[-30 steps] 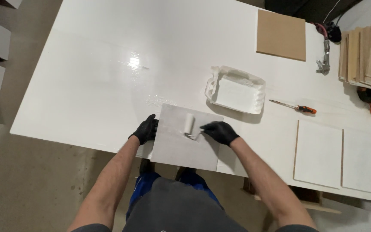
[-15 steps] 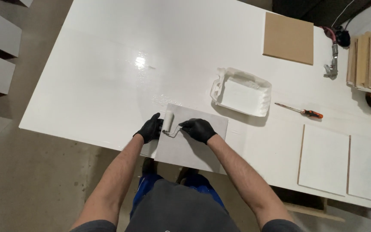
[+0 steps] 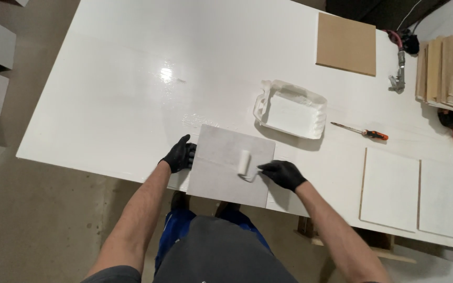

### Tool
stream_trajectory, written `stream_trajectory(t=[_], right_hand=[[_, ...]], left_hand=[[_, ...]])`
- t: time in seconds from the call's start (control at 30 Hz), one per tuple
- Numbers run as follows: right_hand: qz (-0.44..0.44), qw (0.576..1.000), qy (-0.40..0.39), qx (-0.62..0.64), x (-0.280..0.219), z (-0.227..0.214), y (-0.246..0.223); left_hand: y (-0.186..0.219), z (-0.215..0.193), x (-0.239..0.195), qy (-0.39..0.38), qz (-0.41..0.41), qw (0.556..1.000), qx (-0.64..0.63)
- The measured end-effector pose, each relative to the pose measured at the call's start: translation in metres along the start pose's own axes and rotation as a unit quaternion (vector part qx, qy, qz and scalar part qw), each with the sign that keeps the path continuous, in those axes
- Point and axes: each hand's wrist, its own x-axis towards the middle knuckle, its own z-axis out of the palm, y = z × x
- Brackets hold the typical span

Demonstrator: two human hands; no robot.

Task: Applying white paint or primer to a small wooden board using a hand roller on a workbench.

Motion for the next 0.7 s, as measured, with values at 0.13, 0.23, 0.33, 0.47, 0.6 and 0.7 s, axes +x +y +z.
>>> stream_trajectory(t=[0.13,0.23,0.33,0.47,0.6,0.7], right_hand=[[-0.018,1.000,-0.005,0.020,0.083,0.034,-0.088],[-0.023,0.999,-0.013,0.022,0.099,0.049,-0.107],[-0.013,0.999,-0.025,0.034,0.072,0.035,-0.075],[0.008,0.999,-0.044,-0.009,0.005,-0.008,-0.029],[0.033,0.999,-0.036,-0.012,0.031,0.013,-0.048],[-0.015,1.000,-0.008,0.008,0.078,0.044,-0.094]], left_hand=[[0.001,-0.008,0.010,-0.019,-0.006,1.000,0.006],[-0.002,-0.013,0.015,-0.023,-0.013,1.000,0.001],[0.004,-0.001,0.002,-0.026,-0.023,0.999,-0.007],[0.003,0.002,-0.001,-0.033,-0.020,0.999,-0.004],[0.006,0.010,-0.009,-0.018,-0.017,1.000,-0.004],[0.002,0.002,-0.003,-0.019,-0.010,1.000,-0.003]])
